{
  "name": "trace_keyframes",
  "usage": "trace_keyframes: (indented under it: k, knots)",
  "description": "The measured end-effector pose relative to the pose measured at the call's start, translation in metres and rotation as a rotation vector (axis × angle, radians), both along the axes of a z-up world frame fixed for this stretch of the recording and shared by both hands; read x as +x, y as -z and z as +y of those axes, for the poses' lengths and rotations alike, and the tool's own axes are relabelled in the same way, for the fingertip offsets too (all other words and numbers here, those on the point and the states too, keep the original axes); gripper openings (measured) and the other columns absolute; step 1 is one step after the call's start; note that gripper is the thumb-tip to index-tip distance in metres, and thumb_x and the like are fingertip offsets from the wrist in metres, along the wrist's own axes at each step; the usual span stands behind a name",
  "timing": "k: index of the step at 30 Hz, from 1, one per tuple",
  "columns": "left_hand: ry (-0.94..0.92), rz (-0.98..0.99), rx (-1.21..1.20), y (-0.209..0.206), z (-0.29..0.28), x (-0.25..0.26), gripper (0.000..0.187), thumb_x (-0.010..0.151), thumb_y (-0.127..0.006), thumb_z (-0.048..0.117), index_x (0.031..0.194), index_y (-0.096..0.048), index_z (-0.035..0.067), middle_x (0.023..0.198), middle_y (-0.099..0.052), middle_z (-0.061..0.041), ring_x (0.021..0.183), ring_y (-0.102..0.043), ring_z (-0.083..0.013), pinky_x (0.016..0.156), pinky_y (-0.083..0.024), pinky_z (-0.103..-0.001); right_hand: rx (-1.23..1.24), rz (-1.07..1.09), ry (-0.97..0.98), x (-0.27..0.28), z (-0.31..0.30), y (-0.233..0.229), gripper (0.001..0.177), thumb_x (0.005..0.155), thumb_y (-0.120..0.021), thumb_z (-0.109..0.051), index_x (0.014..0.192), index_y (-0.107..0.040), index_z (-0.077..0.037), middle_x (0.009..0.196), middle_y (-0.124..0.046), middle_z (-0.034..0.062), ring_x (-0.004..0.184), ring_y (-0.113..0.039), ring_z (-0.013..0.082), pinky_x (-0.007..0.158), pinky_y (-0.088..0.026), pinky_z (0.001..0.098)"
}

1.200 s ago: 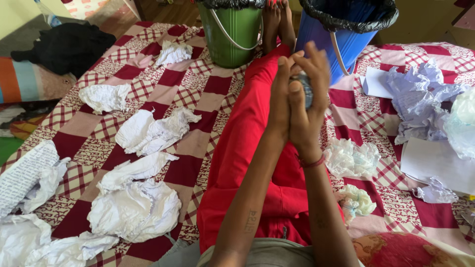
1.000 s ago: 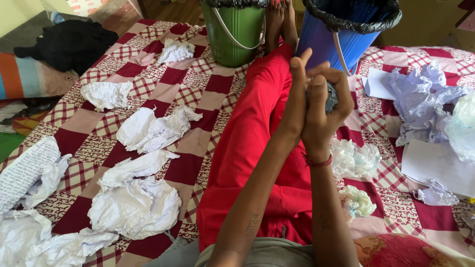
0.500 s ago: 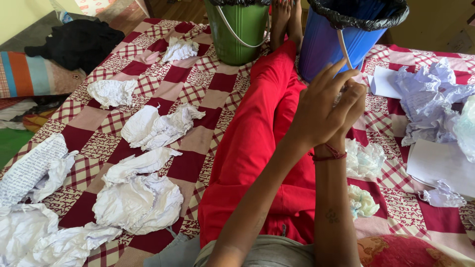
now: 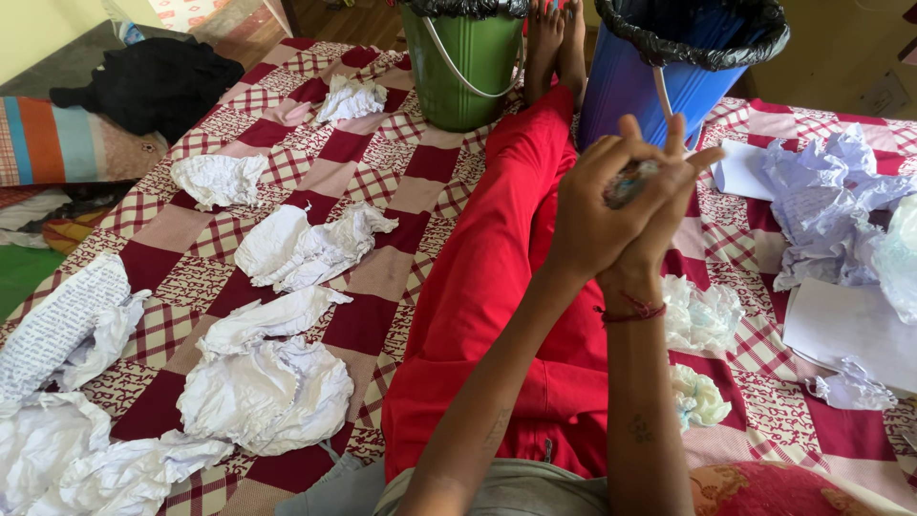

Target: The person balls up pieces of paper and plastic sheets by hand while sitting on a bed. They crumble the items one at a time before setting them aside.

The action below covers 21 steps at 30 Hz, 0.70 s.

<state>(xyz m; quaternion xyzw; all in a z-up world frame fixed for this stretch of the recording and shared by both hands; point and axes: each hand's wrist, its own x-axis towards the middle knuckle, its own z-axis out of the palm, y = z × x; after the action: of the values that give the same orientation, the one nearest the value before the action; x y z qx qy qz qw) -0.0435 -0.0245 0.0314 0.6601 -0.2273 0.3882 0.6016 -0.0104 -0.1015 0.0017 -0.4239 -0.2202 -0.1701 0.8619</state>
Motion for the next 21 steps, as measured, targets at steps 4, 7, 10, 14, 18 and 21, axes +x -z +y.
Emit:
trace_keyframes:
  k: [4,7,10,14,18,21]
  knots:
    - [0.114,0.053,-0.237,0.013,0.005,0.012,0.012,0.1,-0.067,0.017,0.099,-0.068,0.005,0.086,-0.07,-0.003,0.077,-0.069,-0.0099,0.071,-0.056,-0.026,-0.066,0.111,-0.018,-0.015,0.018,-0.013,0.103,0.094,-0.03,-0.082,0.166,-0.023,-0.008,0.159,-0.049,0.0278,0.128,-0.062,0.0295,0.11,-0.052,0.039]
    - [0.092,0.118,-0.513,0.022,0.011,0.017,0.015,0.105,-0.061,0.012,0.093,-0.063,0.002,0.075,-0.06,-0.002,0.068,-0.057,-0.0068,0.063,-0.048,-0.025,-0.085,0.08,-0.145,-0.029,0.029,-0.025,0.105,0.092,-0.028,-0.082,0.168,-0.02,-0.01,0.167,-0.037,0.0211,0.14,-0.052,0.0265,0.118,-0.045,0.0366]
    - [0.178,0.136,-0.723,0.022,0.019,0.024,0.017,0.107,-0.057,0.011,0.097,-0.064,-0.001,0.084,-0.065,-0.004,0.076,-0.058,-0.0101,0.066,-0.049,-0.026,-0.145,0.078,-0.115,-0.032,0.037,-0.027,0.101,0.094,-0.028,-0.079,0.164,-0.02,-0.007,0.167,-0.035,0.021,0.141,-0.053,0.0311,0.115,-0.048,0.0393]
    - [0.115,0.241,-0.77,0.014,0.029,0.026,0.033,0.101,-0.057,0.012,0.132,-0.055,0.001,0.117,-0.062,-0.005,0.091,-0.06,-0.0098,0.077,-0.052,-0.026,-0.225,-0.061,0.034,-0.032,0.046,-0.023,0.076,0.112,-0.038,-0.055,0.163,-0.029,-0.001,0.171,-0.034,0.0217,0.156,-0.042,0.0298,0.126,-0.036,0.0423]
    - [0.515,0.316,-0.942,0.013,0.029,0.03,0.05,0.101,-0.054,0.012,0.148,-0.038,0.007,0.131,-0.063,-0.023,0.107,-0.068,-0.0233,0.09,-0.057,-0.031,-0.302,-0.209,0.224,-0.035,0.053,-0.028,0.048,0.112,-0.053,-0.025,0.152,-0.048,0.0,0.167,-0.037,0.0174,0.154,-0.041,0.0275,0.13,-0.033,0.0438]
    - [0.729,0.383,-0.929,0.018,0.035,0.035,0.047,0.108,-0.049,0.014,0.152,-0.043,0.001,0.149,-0.052,-0.028,0.123,-0.059,-0.0281,0.102,-0.05,-0.034,-0.709,-0.461,0.701,-0.044,0.048,-0.039,0.029,0.109,-0.052,-0.013,0.128,-0.067,0.002,0.147,-0.058,0.0203,0.148,-0.043,0.0327,0.125,-0.033,0.0442]
